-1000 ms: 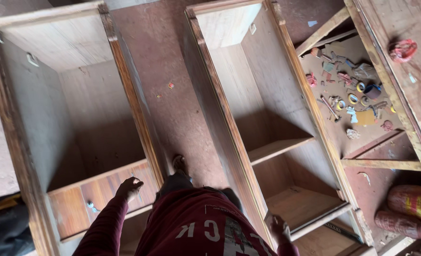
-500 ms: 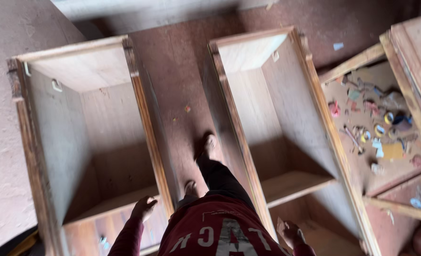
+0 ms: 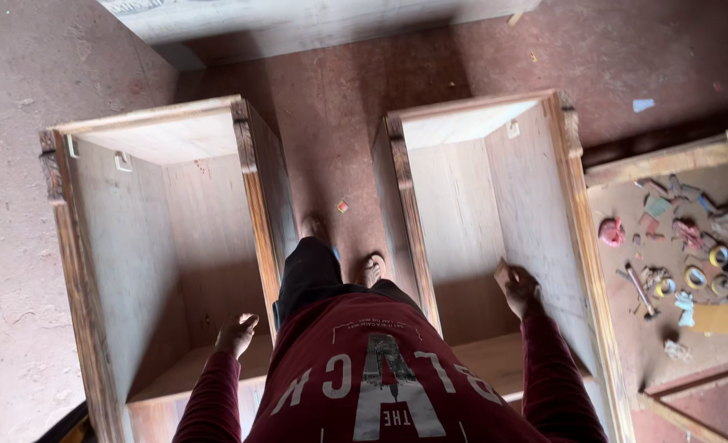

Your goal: The person sands the decorative carvings and edges of a wooden cabinet by hand using a piece of sandpaper, moving across different surfaces of the furniture to smooth it.

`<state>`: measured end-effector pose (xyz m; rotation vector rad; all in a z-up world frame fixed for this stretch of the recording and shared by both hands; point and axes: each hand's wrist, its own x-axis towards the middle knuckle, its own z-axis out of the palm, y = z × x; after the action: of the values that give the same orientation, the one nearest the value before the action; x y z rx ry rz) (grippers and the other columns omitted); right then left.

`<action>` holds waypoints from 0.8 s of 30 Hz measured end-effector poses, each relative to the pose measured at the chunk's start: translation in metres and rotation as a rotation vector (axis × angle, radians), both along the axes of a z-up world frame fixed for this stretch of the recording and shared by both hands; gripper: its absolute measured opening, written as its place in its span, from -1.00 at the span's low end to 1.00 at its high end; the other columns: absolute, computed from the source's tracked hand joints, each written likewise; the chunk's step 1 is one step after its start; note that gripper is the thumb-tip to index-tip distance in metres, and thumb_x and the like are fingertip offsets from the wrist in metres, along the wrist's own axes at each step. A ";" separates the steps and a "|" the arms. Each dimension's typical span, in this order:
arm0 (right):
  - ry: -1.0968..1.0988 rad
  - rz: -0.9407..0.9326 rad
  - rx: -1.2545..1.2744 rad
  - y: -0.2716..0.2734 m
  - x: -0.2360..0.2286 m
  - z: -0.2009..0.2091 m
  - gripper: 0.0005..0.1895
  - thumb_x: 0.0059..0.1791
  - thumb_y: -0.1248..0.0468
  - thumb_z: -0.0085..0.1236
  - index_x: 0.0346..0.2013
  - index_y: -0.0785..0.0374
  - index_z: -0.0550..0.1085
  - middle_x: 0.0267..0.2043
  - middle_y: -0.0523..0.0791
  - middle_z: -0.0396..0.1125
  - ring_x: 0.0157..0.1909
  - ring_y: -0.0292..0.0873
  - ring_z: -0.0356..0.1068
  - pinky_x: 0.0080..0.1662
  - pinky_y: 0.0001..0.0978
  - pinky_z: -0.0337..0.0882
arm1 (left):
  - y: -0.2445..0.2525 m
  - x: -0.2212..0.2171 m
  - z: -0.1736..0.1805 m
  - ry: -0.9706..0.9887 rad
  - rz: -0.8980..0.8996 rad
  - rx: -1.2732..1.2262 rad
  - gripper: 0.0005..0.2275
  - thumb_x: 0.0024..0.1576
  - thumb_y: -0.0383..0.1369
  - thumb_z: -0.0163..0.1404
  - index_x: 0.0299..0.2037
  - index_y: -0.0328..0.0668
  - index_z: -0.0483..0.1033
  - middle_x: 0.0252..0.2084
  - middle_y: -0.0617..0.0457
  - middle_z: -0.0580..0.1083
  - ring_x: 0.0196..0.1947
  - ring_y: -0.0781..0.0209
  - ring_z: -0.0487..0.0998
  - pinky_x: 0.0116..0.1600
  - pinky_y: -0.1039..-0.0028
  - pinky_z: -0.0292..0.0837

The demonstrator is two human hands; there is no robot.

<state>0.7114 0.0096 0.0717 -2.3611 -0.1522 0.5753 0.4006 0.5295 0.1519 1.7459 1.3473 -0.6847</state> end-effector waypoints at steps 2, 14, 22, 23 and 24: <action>0.219 -0.133 0.104 0.028 0.037 -0.013 -0.55 -0.05 0.46 -0.13 0.10 0.25 0.48 -0.19 0.06 0.45 -0.19 -0.03 0.40 -0.20 -0.21 0.42 | 0.020 0.028 -0.008 0.013 0.013 -0.026 -0.61 0.23 -0.18 0.02 0.12 -0.33 0.57 0.01 -0.19 0.65 -0.11 0.07 0.67 0.05 0.31 0.54; 0.463 -0.211 -0.319 0.241 0.167 -0.001 -0.60 0.08 0.00 -0.06 0.05 0.14 0.54 0.07 0.09 0.47 0.14 0.12 0.46 0.15 -0.08 0.46 | 0.262 0.243 -0.054 0.135 -0.226 0.141 -0.62 0.19 -0.09 0.02 0.09 -0.14 0.55 0.14 -0.08 0.57 0.18 0.04 0.57 0.25 0.28 0.43; 0.510 -0.517 -0.206 0.236 0.205 -0.061 -0.65 0.07 0.08 -0.03 0.03 0.16 0.54 0.02 0.09 0.47 0.07 0.11 0.47 0.08 -0.09 0.47 | 0.254 0.628 -0.011 -0.672 -0.590 -0.120 -0.72 0.20 -0.34 0.11 0.08 -0.23 0.57 0.06 -0.03 0.60 0.09 0.23 0.60 0.16 0.43 0.46; 0.508 -0.553 -0.204 0.233 0.203 -0.071 -0.66 0.07 0.08 -0.03 0.03 0.16 0.54 0.01 0.09 0.47 0.06 0.11 0.47 0.07 -0.10 0.47 | 0.223 0.664 0.007 -0.761 -0.637 -0.241 -0.73 0.20 -0.33 0.11 0.08 -0.23 0.57 0.06 -0.03 0.60 0.09 0.24 0.59 0.16 0.43 0.46; 0.504 -0.577 -0.198 0.231 0.204 -0.080 -0.66 0.08 0.09 -0.03 0.02 0.16 0.54 0.00 0.09 0.47 0.05 0.11 0.47 0.06 -0.10 0.47 | 0.193 0.695 0.026 -0.839 -0.684 -0.366 -0.73 0.20 -0.33 0.10 0.07 -0.24 0.56 0.05 -0.03 0.59 0.08 0.24 0.59 0.17 0.43 0.45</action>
<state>0.9152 0.2410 -0.0086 -2.2075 0.8139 0.8897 1.0952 0.7224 0.1783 1.8487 0.0416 -0.4126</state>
